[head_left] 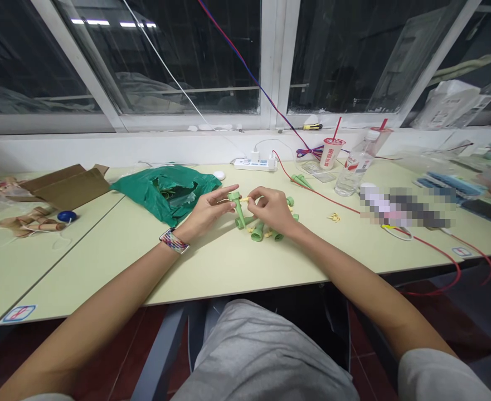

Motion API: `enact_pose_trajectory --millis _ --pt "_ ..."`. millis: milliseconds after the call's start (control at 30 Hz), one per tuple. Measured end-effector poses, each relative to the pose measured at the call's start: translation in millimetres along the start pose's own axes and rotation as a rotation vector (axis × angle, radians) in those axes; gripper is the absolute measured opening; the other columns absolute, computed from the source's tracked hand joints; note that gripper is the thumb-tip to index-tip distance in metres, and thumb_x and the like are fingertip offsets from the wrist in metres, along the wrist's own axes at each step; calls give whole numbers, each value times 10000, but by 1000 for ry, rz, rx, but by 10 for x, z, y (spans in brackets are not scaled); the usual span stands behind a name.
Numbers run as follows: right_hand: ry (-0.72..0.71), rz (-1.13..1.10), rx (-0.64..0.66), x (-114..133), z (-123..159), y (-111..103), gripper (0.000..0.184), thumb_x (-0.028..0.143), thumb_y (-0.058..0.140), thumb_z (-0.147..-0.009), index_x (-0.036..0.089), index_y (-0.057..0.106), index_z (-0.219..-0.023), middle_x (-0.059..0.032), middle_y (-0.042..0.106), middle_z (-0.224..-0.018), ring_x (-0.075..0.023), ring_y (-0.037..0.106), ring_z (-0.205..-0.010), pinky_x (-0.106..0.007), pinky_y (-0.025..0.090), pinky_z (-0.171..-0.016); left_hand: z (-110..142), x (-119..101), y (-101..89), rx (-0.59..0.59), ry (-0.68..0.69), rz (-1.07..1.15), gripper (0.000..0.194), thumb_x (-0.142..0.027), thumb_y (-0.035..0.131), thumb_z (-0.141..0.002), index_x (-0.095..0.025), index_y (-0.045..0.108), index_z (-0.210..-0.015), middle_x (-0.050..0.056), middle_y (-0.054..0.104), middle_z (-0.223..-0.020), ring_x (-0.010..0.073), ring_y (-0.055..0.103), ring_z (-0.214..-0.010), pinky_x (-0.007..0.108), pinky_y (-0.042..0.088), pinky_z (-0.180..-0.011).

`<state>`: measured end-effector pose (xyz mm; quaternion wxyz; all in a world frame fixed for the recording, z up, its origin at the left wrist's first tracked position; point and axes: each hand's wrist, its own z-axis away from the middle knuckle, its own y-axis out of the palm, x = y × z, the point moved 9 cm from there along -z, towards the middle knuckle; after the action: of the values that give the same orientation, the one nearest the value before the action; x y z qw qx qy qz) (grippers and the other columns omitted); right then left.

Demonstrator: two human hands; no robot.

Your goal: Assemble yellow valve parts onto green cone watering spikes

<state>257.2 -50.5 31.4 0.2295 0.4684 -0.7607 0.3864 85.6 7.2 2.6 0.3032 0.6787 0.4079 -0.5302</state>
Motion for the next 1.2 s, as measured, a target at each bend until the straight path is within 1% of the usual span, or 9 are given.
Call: enact_pose_trajectory --millis 67,200,433,633,767,833,1000,1100,1200 --pt "0 -10 16 -3 1 9 76 282 650 -862 219 689 -849 -4 733 -768 -159 686 -634 -265 502 -626 -9 22 -26 3 2 -6 572 -332 916 -782 -244 774 -1329 46 740 -921 165 667 -829 313 569 -819" --pt "-29 -50 46 20 6 22 89 286 640 -874 215 693 -872 -2 733 -777 -139 645 -588 -266 496 -616 -25 61 -68 -6 -15 16 488 -344 923 -770 -219 805 -1226 65 737 -948 183 670 -875 315 559 -822" --pt "-83 -58 43 38 8 22 106 308 631 -901 216 683 -891 -11 741 -816 -131 630 -582 -271 501 -611 -17 36 -25 13 -11 28 469 -332 920 -782 -222 811 -1225 55 727 -944 177 664 -873 305 535 -815" --pt "-26 -154 71 -34 14 56 180 397 680 -927 219 701 -946 -15 753 -863 -136 674 -584 -271 515 -589 -20 34 -35 -21 -50 156 457 -284 942 -754 -215 829 -1191 23 691 -836 154 647 -829 283 540 -804" --pt "-40 -233 61 -47 15 58 214 431 709 -926 222 722 -971 -21 751 -890 -144 697 -590 -278 530 -578 -23 117 -1 4 -110 249 467 -277 939 -758 -213 825 -1206 58 748 -986 178 686 -958 293 559 -892" --pt "-43 -257 59 -54 16 60 215 430 727 -918 221 733 -968 -21 743 -859 -151 700 -592 -283 534 -573 -24 149 4 2 -110 255 472 -270 943 -747 -211 828 -1201 62 752 -1005 178 692 -953 300 565 -896" --pt "135 -373 93 -167 26 138 279 482 792 -845 214 738 -905 -2 710 -723 -162 683 -566 -285 551 -546 -17 127 -22 -43 -34 157 521 -275 958 -708 -222 832 -1210 14 682 -790 155 662 -787 316 565 -817" --pt "224 -469 99 -184 31 181 368 531 855 -758 197 735 -857 -4 711 -700 -155 663 -540 -283 562 -525 -6 51 -65 -92 41 18 524 -291 967 -686 -229 840 -1191 25 702 -818 163 652 -775 316 550 -785" --pt "259 -513 109 -177 30 206 409 542 894 -701 187 729 -820 -3 704 -679 -151 653 -520 -278 559 -503 5 -6 -91 -120 85 -78 512 -297 973 -677 -234 848 -1169 24 703 -826 159 639 -768 308 545 -773"
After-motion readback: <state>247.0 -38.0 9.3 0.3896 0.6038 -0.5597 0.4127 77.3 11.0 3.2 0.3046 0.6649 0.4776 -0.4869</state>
